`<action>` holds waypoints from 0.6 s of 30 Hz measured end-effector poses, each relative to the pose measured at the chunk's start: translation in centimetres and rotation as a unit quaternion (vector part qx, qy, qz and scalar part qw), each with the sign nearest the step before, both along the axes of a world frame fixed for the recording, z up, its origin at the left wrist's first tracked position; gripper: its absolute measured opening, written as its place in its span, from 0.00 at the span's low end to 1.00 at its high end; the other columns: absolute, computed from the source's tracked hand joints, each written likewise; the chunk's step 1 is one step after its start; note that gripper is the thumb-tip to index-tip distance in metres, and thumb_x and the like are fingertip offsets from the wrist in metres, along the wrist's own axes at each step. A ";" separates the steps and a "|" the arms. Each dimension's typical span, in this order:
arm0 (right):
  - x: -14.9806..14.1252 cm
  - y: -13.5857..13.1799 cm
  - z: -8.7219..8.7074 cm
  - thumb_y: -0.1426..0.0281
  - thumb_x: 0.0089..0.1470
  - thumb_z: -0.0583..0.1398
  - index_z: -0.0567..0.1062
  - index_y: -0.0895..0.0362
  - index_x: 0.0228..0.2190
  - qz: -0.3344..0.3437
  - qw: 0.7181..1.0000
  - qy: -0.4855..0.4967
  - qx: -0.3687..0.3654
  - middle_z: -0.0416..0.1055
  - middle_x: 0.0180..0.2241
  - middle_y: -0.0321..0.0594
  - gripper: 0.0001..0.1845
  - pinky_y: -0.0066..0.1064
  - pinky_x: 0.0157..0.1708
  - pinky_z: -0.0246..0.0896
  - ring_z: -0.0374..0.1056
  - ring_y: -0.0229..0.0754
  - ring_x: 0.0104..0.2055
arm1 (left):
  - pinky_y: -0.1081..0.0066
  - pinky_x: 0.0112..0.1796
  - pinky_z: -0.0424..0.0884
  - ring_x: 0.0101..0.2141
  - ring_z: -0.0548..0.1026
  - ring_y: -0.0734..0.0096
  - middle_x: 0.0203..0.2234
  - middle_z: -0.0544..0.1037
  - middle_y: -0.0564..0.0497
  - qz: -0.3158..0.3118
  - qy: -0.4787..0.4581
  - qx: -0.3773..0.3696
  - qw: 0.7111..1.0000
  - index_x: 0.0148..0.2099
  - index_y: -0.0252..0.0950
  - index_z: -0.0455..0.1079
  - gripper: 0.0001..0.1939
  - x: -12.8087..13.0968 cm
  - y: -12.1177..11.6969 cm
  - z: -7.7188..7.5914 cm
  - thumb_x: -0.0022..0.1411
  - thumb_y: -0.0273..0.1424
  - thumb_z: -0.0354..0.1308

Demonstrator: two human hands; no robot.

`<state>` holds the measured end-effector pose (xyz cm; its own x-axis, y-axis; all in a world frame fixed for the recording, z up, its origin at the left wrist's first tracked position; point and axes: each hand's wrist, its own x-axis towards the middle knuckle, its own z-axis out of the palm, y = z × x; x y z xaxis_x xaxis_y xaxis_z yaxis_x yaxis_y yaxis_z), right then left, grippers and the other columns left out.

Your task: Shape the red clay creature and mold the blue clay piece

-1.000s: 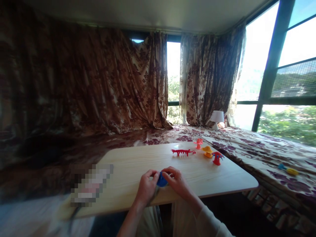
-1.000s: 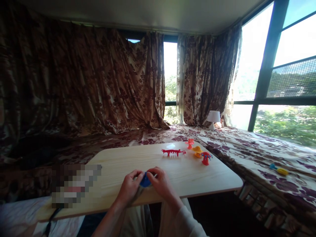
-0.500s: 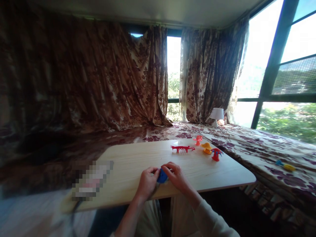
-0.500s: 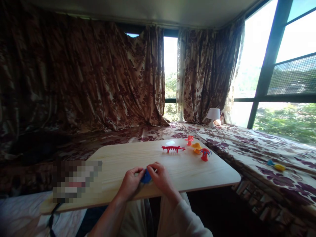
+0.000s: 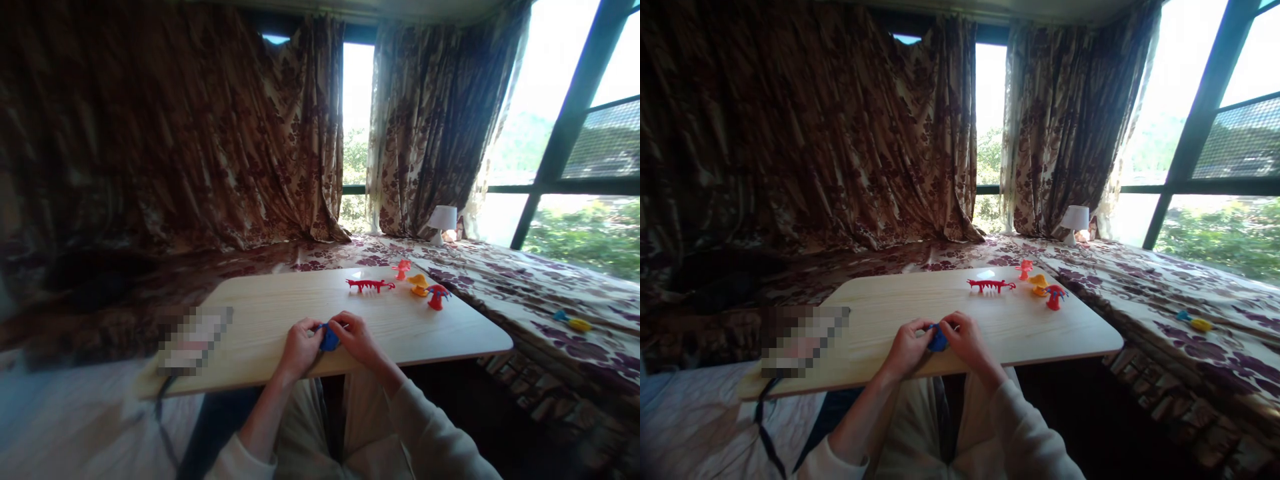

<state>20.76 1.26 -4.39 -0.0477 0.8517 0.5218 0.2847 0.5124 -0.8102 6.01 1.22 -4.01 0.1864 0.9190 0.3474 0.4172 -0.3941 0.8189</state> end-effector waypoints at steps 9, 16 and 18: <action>0.3 0.2 0.2 0.65 0.51 0.58 0.77 0.60 0.24 -0.034 0.999 0.012 0.004 0.74 0.24 0.40 0.13 0.28 0.28 0.64 0.68 0.40 0.28 | 0.58 0.42 0.73 0.42 0.74 0.64 0.46 0.74 0.47 0.008 -0.014 0.002 1.000 0.50 0.34 0.68 0.14 -0.1 0.2 -0.1 0.63 0.35 0.55; 0.3 0.2 0.2 0.65 0.51 0.58 0.77 0.61 0.24 -0.037 0.999 0.020 -0.001 0.74 0.23 0.40 0.13 0.29 0.28 0.64 0.69 0.40 0.27 | 0.59 0.41 0.73 0.40 0.75 0.65 0.43 0.75 0.47 0.015 -0.035 0.024 0.999 0.47 0.34 0.69 0.13 -0.2 0.0 0.1 0.63 0.35 0.55; 0.3 0.3 0.1 0.65 0.51 0.58 0.77 0.61 0.24 -0.035 0.999 0.019 0.000 0.74 0.23 0.40 0.13 0.29 0.28 0.64 0.68 0.39 0.26 | 0.59 0.42 0.73 0.40 0.75 0.66 0.41 0.76 0.48 0.014 -0.037 0.036 0.999 0.45 0.33 0.70 0.12 -0.2 -0.1 0.2 0.63 0.35 0.56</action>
